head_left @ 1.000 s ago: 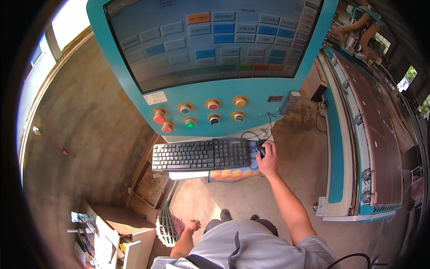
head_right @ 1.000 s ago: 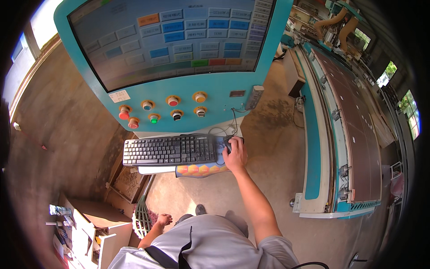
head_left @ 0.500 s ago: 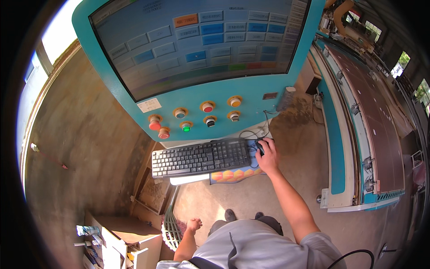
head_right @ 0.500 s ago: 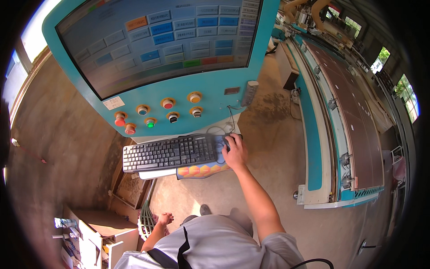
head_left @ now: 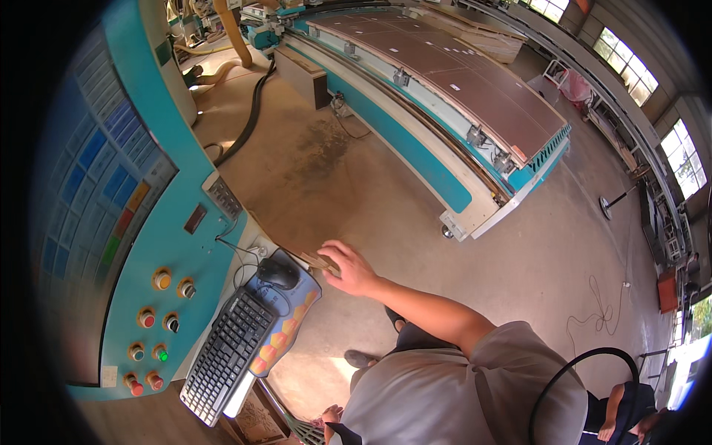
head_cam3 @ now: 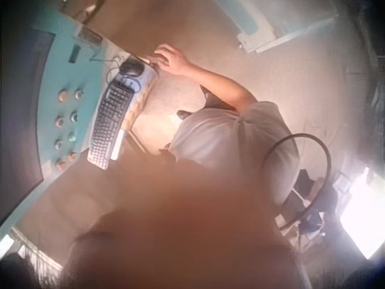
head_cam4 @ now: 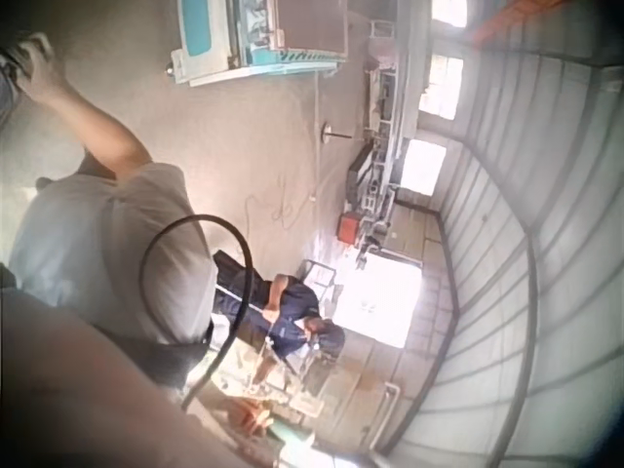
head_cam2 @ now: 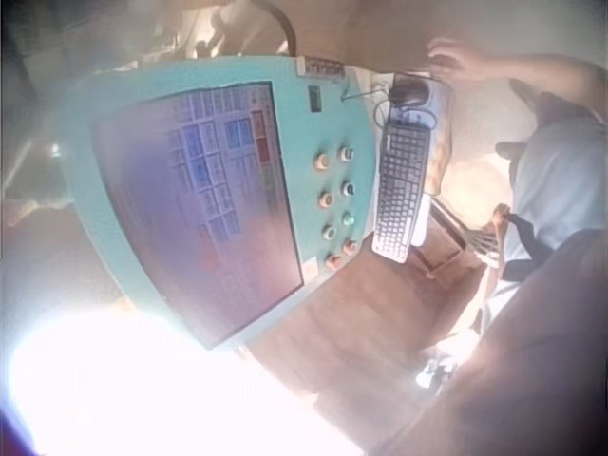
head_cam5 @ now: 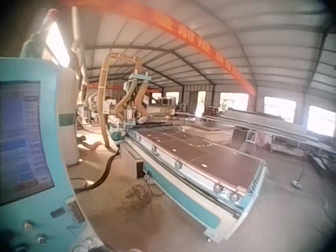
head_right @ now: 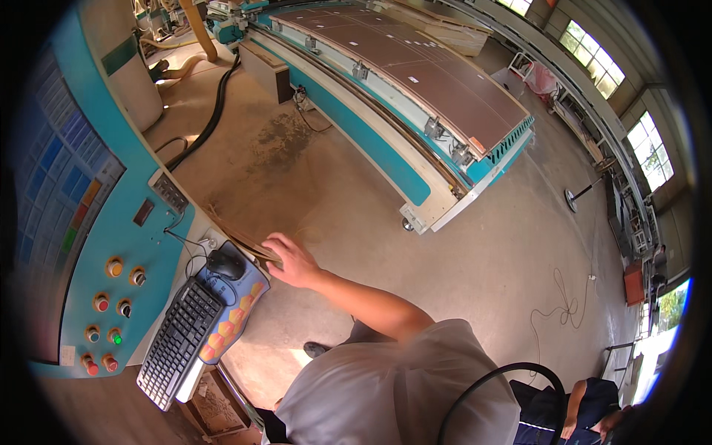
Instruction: The person operates a industrial machine interface with a mouse and keyboard, moves a large brown wooden panel from the machine bed to a cart, and then stacks multiple long wooden boards onto a sorting table.
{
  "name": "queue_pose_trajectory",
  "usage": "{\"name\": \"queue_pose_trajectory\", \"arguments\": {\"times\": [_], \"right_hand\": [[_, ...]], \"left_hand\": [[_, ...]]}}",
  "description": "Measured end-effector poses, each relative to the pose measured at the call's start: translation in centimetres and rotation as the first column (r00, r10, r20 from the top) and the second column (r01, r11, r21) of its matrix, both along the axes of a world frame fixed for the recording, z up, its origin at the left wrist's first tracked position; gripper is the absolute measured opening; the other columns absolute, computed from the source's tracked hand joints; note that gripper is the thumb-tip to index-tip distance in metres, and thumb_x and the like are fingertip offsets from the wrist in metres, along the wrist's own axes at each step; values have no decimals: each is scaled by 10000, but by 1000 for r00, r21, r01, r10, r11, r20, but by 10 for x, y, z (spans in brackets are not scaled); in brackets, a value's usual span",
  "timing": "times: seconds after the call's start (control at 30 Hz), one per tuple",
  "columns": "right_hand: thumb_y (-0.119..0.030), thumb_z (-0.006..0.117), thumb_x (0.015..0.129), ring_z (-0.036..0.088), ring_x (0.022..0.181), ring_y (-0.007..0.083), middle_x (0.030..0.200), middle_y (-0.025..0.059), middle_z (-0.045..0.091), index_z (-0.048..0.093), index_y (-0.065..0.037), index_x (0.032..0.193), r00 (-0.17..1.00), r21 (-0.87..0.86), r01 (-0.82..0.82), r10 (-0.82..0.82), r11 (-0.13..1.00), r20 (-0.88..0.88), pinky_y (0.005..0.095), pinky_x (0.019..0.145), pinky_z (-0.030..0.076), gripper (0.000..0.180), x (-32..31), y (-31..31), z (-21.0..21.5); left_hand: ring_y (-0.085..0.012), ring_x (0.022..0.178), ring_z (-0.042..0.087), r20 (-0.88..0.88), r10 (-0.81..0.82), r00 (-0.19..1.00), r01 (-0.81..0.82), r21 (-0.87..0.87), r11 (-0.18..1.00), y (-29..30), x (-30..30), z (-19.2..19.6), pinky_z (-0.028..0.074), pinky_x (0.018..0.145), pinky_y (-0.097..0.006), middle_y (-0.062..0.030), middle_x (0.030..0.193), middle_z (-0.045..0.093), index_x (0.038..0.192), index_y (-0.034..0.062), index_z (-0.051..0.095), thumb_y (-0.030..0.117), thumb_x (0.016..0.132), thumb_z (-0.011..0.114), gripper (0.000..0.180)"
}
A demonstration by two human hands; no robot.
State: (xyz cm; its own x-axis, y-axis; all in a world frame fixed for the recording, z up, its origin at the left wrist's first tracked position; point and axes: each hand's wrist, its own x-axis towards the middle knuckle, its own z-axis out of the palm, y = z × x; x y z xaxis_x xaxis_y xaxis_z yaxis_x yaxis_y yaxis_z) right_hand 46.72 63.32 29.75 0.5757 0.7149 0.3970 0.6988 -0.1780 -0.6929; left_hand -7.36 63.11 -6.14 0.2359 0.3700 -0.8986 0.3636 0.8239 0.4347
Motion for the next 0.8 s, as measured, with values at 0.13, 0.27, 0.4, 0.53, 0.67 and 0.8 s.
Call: {"name": "queue_pose_trajectory", "arguments": {"times": [0.13, 0.27, 0.4, 0.53, 0.67, 0.8], "right_hand": [[-267, 697, 904, 569, 1263, 366, 1367, 157, 585, 595, -40, 1322, 937, -408, 228, -313, 884, -154, 445, 1054, 481, 487, 71, -124, -93], [-413, 716, 842, 625, 1227, 364, 1304, 211, 665, 655, 1, 1283, 738, -782, 197, -615, 591, -279, 430, 1047, 498, 608, 117, -277, -235], [-462, 676, 836, 637, 1197, 384, 1247, 242, 681, 672, 34, 1242, 697, -855, 186, -679, 485, -233, 446, 1022, 515, 641, 163, -380, -280], [-458, 677, 831, 646, 1164, 413, 1197, 276, 690, 701, 52, 1174, 502, -824, 298, -813, 482, -294, 457, 1000, 527, 614, 204, -428, -276], [-414, 698, 827, 647, 1169, 413, 1220, 267, 691, 663, 55, 1247, 426, -682, 535, -856, 499, -292, 455, 1011, 523, 631, 280, -437, -255], [-372, 723, 827, 644, 1179, 418, 1242, 281, 680, 605, 56, 1335, 328, -620, 631, -885, 466, -331, 456, 1026, 514, 674, 364, -417, -212]], "left_hand": [[-333, 892, 697, -68, -70, 995, 71, 8, 997, 35, 53, 9, 578, 743, -405, -234, 1087, 675, 1265, -104, 546, 135, 968, 603, 385], [-289, 805, 680, -94, -255, 962, 265, 122, 956, 81, 151, 35, 523, 611, -369, -202, 1015, 669, 1286, -81, 546, 144, 972, 588, 389], [-305, 801, 683, -83, -196, 977, 207, 153, 966, 95, 261, 43, 528, 622, -374, -211, 1053, 679, 1343, -77, 542, 138, 970, 602, 435], [-303, 908, 714, -74, -649, 757, 647, 222, 729, 93, 402, 39, 579, 752, -375, -208, 1104, 693, 1319, -73, 578, 69, 972, 561, 375], [-224, 804, 697, 91, -905, 416, 857, 293, 423, 104, 537, 45, 577, 689, -313, -134, 953, 710, 1173, -29, 665, 77, 952, 592, 257], [-147, 727, 659, 133, -621, 772, 616, 86, 783, 119, 633, 55, 534, 641, -271, -97, 923, 712, 1141, 23, 683, 104, 959, 608, 212]]}}
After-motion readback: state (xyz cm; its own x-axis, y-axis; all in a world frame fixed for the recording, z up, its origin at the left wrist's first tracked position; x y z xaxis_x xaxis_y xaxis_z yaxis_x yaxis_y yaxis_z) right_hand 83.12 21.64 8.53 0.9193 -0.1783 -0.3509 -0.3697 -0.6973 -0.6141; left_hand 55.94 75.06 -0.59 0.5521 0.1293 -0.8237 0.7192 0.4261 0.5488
